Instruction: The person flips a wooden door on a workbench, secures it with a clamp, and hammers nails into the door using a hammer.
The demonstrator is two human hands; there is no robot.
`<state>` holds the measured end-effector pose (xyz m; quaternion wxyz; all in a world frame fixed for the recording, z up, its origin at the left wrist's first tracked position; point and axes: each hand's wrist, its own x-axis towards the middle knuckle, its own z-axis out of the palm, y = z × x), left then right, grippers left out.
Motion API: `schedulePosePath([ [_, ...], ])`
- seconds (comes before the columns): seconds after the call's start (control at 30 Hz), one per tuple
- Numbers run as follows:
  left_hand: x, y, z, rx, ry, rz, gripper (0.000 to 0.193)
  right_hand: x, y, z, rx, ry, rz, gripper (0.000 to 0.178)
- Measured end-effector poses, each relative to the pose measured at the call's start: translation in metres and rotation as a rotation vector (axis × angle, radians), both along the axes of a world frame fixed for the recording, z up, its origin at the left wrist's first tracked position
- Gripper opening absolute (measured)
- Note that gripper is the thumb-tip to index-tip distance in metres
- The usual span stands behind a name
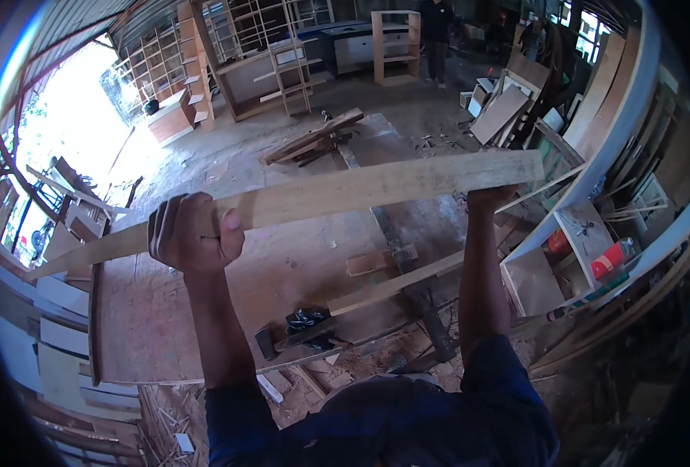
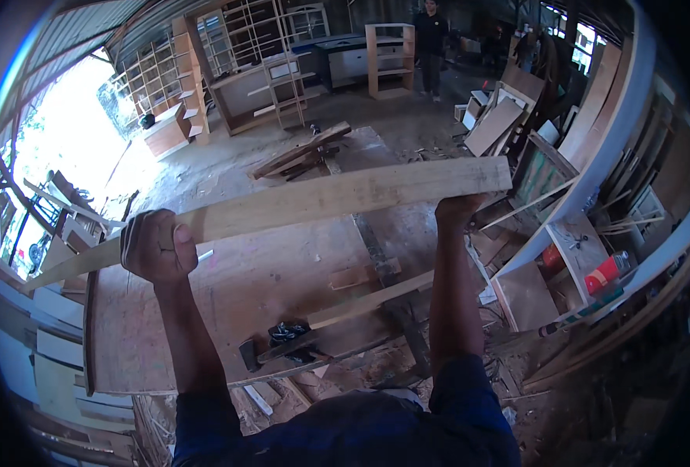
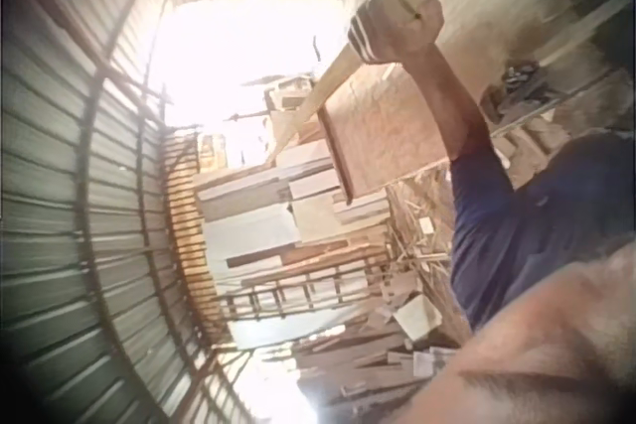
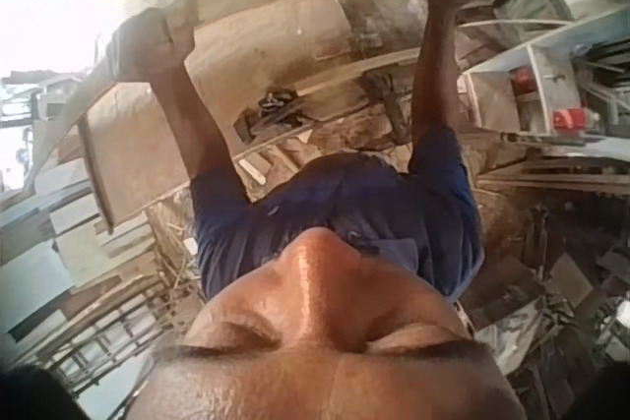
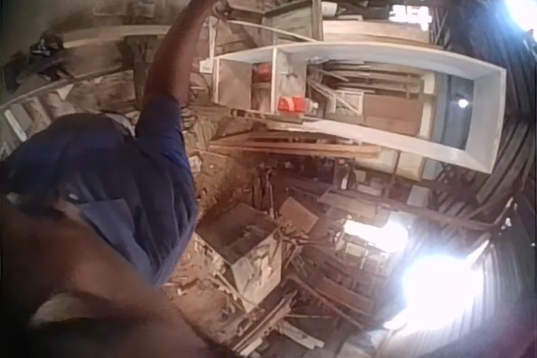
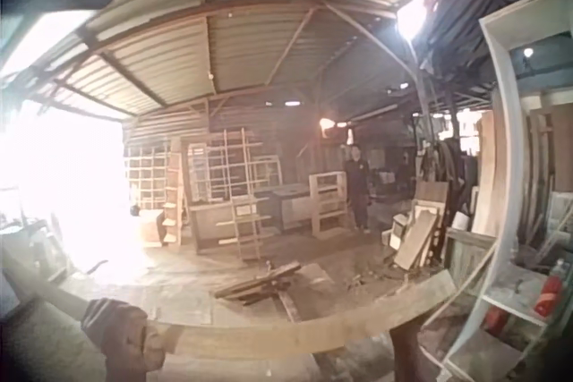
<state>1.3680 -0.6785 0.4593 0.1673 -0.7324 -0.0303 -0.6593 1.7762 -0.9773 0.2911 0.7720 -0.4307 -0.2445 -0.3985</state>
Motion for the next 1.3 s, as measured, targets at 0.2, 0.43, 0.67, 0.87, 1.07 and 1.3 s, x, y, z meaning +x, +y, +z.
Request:
schedulePosePath([
  [0.2,0.046,0.008,-0.017,-0.061,0.061,0.040,0.052,0.038,0.003,-0.021,0.062,-0.099,0.662,0.101],
  [0.43,0.064,-0.002,-0.040,-0.039,-0.038,0.088,0.064,-0.035,-0.027,0.067,-0.053,-0.015,0.317,0.108],
  [0.67,0.065,0.020,-0.147,-0.157,-0.647,0.014,0.060,-0.022,-0.029,0.050,0.071,0.300,0.197,0.036],
  [0.87,0.084,0.030,-0.201,-0.929,-1.247,-0.412,0.059,0.017,-0.012,0.014,0.145,0.340,0.282,0.038],
  [1.07,0.092,0.008,-0.172,-1.525,-1.220,-1.018,0.064,0.056,0.001,-0.042,0.206,0.406,0.277,0.036],
  [1.3,0.023,0.057,-0.294,-2.085,-1.142,-0.682,0.057,0.063,-0.006,-0.145,0.162,0.653,0.317,0.047],
])
